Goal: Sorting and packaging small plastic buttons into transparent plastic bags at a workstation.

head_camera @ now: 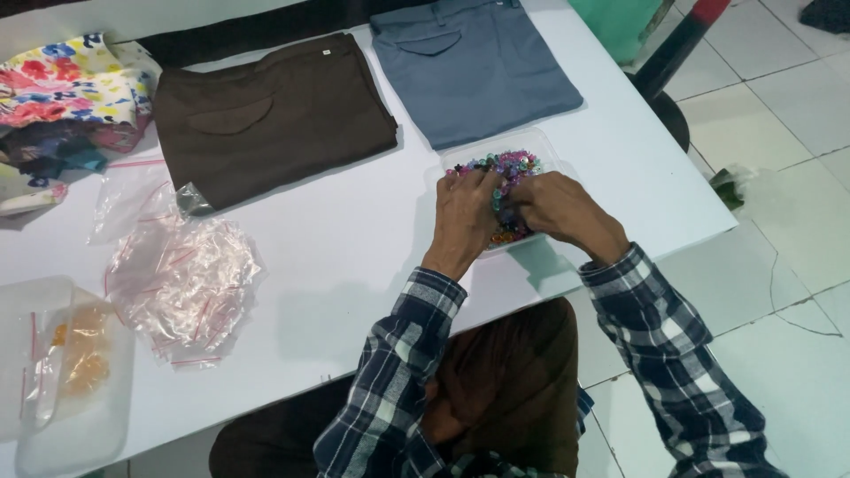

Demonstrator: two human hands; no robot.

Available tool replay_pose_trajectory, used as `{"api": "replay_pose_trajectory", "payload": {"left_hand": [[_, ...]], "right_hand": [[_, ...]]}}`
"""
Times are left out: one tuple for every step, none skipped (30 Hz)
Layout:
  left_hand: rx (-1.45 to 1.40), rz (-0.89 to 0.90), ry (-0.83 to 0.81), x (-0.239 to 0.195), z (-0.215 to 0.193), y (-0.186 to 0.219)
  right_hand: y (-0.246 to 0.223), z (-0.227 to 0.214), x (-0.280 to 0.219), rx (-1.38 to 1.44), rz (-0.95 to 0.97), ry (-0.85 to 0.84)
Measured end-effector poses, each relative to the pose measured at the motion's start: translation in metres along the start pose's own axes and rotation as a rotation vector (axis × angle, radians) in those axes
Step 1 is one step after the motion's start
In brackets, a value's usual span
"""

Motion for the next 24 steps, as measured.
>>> {"api": "replay_pose_trajectory", "payload": {"left_hand": [[-0.001, -0.003, 0.000, -0.001, 0.000, -0.001], [-0.007, 0.008, 0.004, -0.001, 0.000, 0.000], [-0.014, 0.018, 0.008, -0.001, 0.000, 0.001], [-0.013, 0.020, 0.010, 0.001, 0.005, -0.005], [-0.006, 0.013, -0.002, 0.003, 0.011, -0.012], [0.001, 0.002, -0.018, 0.002, 0.019, -0.018], [0.000, -0.001, -0.021, 0.003, 0.019, -0.023], [-0.020, 0.009, -0.029, 0.005, 0.020, -0.026], [-0.041, 0.018, -0.037, 0.007, 0.020, -0.029], [-0.040, 0.018, -0.035, 0.007, 0.010, -0.027], [-0.128, 0.023, -0.056, 0.007, 0.001, -0.024], [-0.217, 0.026, -0.078, 0.006, -0.007, -0.021], [-0.218, 0.024, -0.076, 0.005, -0.007, -0.020], [-0.213, 0.029, -0.120, 0.007, -0.004, -0.019], [-0.208, 0.035, -0.164, 0.008, 0.000, -0.018], [-0.210, 0.034, -0.166, 0.009, 0.003, -0.017], [-0.066, 0.010, -0.242, 0.010, 0.015, -0.018], [0.078, -0.010, -0.315, 0.011, 0.025, -0.020], [0.078, -0.008, -0.315, 0.014, 0.029, -0.016], [0.153, -0.014, -0.321, 0.015, 0.033, -0.014], [0.228, -0.021, -0.327, 0.017, 0.038, -0.012], [0.228, -0.021, -0.328, 0.017, 0.043, -0.011], [0.260, -0.001, -0.291, 0.019, 0.045, -0.009], [0.293, 0.018, -0.252, 0.022, 0.047, -0.006]], "right_hand": [[0.008, 0.014, 0.008, -0.001, -0.002, -0.002], [0.014, 0.029, 0.015, -0.066, -0.030, -0.018], [0.019, 0.045, 0.023, -0.132, -0.059, -0.035], [0.014, 0.043, 0.023, -0.133, -0.060, -0.032], [0.008, 0.043, 0.023, -0.160, -0.062, -0.049], [0.002, 0.046, 0.021, -0.184, -0.064, -0.073], [0.005, 0.047, 0.022, -0.181, -0.064, -0.076], [0.009, 0.047, 0.023, -0.210, -0.061, -0.076], [0.012, 0.047, 0.025, -0.239, -0.057, -0.076], [0.008, 0.036, 0.022, -0.240, -0.058, -0.074], [0.006, 0.025, 0.019, -0.139, -0.022, -0.072], [0.004, 0.015, 0.015, -0.039, 0.013, -0.072], [-0.001, 0.009, 0.008, -0.041, 0.011, -0.074], [-0.007, 0.001, 0.003, -0.006, 0.015, -0.069], [-0.012, -0.006, -0.002, 0.029, 0.019, -0.063], [-0.010, -0.002, -0.001, 0.030, 0.021, -0.065], [-0.011, 0.002, 0.001, 0.029, -0.003, -0.070], [-0.011, 0.004, 0.003, 0.027, -0.026, -0.072], [-0.007, 0.010, 0.006, 0.026, -0.024, -0.071], [-0.002, 0.020, 0.008, -0.052, 0.000, -0.103], [0.004, 0.030, 0.010, -0.131, 0.023, -0.135], [0.014, 0.038, 0.015, -0.130, 0.023, -0.136], [0.023, 0.046, 0.020, -0.154, 0.017, -0.131], [0.033, 0.053, 0.025, -0.180, 0.009, -0.124]]}}
Point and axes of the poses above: each hand's wrist, its own x-axis towards the middle knuckle, its own z-axis out of the palm, y = z × x, the point moved 10 cm from there along x, towards the middle knuckle, and after that the axes turned 6 degrees about -x, right-handed, at the moved point
